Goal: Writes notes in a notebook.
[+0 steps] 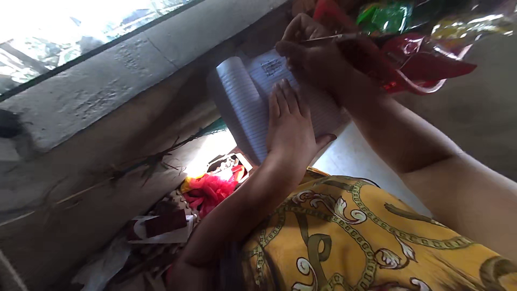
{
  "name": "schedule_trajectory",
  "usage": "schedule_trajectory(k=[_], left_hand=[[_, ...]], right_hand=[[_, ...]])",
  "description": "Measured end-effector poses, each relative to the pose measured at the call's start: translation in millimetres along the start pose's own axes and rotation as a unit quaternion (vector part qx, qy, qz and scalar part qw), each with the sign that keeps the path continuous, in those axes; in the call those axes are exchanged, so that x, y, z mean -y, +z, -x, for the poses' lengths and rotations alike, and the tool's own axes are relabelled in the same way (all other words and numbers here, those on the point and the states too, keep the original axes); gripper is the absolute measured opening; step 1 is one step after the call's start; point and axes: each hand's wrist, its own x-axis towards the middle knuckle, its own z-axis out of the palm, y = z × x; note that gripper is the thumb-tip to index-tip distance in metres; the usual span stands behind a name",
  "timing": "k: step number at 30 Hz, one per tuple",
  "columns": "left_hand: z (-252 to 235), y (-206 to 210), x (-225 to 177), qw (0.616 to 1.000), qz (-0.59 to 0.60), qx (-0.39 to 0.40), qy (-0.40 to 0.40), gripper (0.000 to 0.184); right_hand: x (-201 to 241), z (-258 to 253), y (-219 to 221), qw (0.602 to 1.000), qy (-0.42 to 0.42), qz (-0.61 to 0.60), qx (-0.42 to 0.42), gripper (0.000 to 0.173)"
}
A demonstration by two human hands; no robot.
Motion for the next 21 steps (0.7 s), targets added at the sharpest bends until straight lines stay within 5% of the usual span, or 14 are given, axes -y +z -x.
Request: schedule_trajectory(k=[15,21], left_hand=[[0.6,2.9,-0.6,0.999,-0.016,-0.03,0.002,0.12],[0.4,2.9,-0.3,1.0,0.0,-0.021,0.001,0.12]], right_hand=[[-8.8,2.8,2.9,0.998,-0.052,0.011,-0.038,0.015],[-7.3,7.6,10.8,0.983,-0.093,0.13,-0.096,0.018]])
